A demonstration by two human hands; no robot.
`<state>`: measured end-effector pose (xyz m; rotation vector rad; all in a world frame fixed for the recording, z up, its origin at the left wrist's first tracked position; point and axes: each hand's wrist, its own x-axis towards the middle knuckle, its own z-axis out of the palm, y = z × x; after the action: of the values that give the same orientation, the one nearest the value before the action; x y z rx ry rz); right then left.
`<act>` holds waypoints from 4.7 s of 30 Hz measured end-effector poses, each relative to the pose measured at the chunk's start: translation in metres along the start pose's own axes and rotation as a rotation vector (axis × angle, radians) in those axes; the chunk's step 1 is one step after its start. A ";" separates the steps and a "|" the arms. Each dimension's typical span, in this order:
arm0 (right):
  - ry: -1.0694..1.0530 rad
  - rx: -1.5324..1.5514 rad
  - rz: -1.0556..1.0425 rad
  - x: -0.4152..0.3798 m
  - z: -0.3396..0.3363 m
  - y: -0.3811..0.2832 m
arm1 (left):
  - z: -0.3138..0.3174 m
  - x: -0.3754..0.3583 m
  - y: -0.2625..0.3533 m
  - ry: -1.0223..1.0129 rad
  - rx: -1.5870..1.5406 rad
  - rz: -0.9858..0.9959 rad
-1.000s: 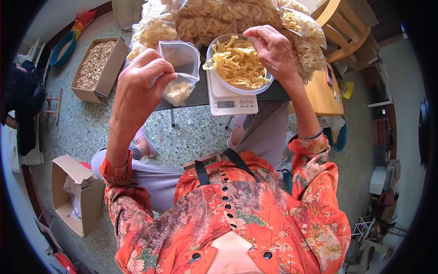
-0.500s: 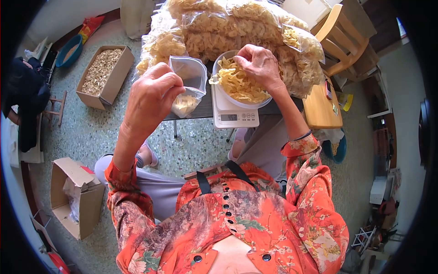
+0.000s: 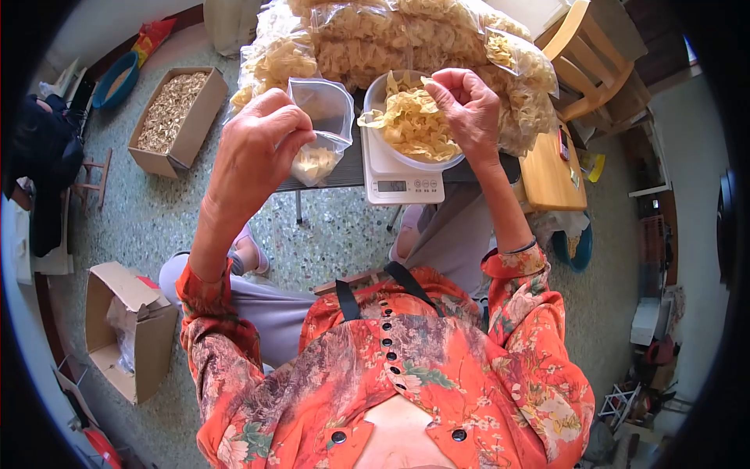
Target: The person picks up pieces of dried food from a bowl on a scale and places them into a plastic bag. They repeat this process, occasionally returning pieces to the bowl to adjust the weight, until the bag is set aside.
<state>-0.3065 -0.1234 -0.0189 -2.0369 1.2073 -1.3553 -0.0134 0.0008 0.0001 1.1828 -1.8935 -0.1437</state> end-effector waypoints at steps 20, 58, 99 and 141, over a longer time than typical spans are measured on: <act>0.172 0.377 0.104 -0.021 -0.017 -0.008 | 0.002 0.000 -0.002 -0.009 -0.004 0.018; 0.111 0.082 -0.032 -0.036 -0.031 -0.021 | 0.003 0.001 -0.004 -0.005 -0.021 0.010; -0.250 -0.066 -0.357 0.007 0.046 -0.083 | -0.004 -0.002 -0.007 -0.022 -0.074 0.041; -0.658 -0.134 -0.522 0.016 0.054 -0.097 | -0.032 -0.006 0.000 0.019 0.167 0.038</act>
<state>-0.2142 -0.0906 0.0356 -2.7049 0.5027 -0.6691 0.0111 0.0155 0.0163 1.2528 -1.9403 0.0471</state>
